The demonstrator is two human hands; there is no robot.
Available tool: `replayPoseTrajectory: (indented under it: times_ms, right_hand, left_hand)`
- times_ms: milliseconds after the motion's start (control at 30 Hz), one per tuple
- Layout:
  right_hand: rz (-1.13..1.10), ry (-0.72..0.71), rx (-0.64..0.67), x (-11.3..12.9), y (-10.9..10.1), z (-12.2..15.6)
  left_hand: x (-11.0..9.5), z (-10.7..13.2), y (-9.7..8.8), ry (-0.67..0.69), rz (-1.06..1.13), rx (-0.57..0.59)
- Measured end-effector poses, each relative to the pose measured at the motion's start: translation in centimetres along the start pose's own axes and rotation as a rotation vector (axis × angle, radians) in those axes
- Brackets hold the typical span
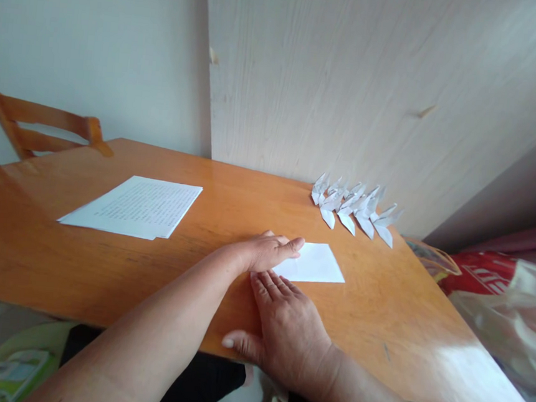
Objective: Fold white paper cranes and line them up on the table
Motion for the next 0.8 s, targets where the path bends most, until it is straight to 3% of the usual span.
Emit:
replayPoseTrajectory:
  times_ms: [333, 800]
  right_hand:
    - [0.078, 0.087, -0.056, -3.0, -1.2, 2.2]
    - [0.232, 0.253, -0.161, -10.0, -3.0, 6.7]
  left_hand:
    - [-0.3, 0.4, -0.2, 0.059, -0.011, -0.020]
    - [-0.4, 0.8, -0.2, 0.065, -0.038, -0.046]
Point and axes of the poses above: each hand's wrist, its own z-axis away from the middle knuckle, its own y-axis out of the palm, x = y × z, the point moved 4 cm from there along -z, towards the middle knuckle, and after that the axes turned 6 degrees about -x, right-handed, at the moved point
